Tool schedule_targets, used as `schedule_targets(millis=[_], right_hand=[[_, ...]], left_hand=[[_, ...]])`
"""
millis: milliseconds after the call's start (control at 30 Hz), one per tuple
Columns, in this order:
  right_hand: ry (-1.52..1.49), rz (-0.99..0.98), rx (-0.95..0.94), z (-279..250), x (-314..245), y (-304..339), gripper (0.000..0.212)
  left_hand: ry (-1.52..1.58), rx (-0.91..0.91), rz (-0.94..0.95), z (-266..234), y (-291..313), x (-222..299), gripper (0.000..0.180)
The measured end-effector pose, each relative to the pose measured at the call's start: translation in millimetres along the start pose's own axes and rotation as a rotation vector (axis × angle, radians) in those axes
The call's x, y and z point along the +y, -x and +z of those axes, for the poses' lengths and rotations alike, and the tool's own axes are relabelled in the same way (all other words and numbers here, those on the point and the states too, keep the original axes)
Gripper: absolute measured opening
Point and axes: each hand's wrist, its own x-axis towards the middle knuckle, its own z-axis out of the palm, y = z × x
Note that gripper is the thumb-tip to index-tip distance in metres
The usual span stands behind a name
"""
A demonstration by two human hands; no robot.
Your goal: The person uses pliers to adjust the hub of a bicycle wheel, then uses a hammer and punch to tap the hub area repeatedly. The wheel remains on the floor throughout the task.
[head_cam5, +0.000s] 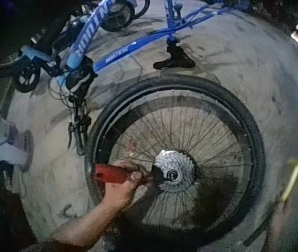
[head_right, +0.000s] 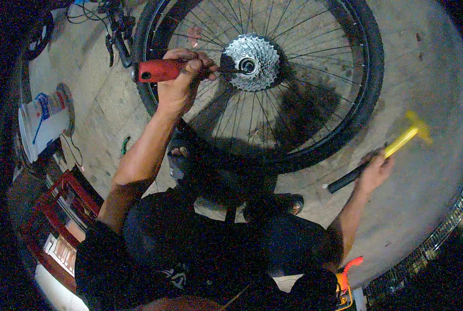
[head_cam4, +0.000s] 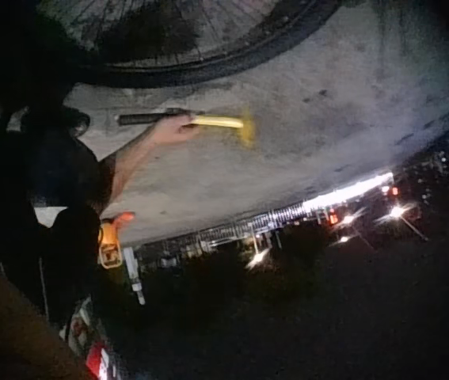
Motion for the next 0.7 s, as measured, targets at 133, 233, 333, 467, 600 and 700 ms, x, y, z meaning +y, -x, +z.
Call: schedule_targets(millis=[133, 233, 333, 467, 600, 700], right_hand=[[-0.133, -0.413, -0.169, 31, -142, -23, 0.033], [-0.032, -0.546, -0.38, 69, -241, -3, 0.035], [0.264, -0.621, -0.757, 88, -321, 16, 0.037], [0.525, -0.797, -1.081, 136, -385, 49, 0.041], [0.693, -0.918, -1.194, 157, -423, 75, 0.039], [0.7, -1.257, -1.265, 173, -426, 71, 0.042]], left_hand=[[0.026, -0.059, -0.019, -2, -3, -3, 0.03], [0.068, 0.031, -0.007, 1, 0, -1, 0.018], [0.115, 0.034, -0.037, 3, 0, -1, 0.014], [-0.231, 0.076, 0.059, -5, -1, -4, 0.018], [-0.231, 0.044, 0.151, 4, 0, -13, 0.022], [-0.135, 0.025, 0.189, 5, -1, -19, 0.022]])
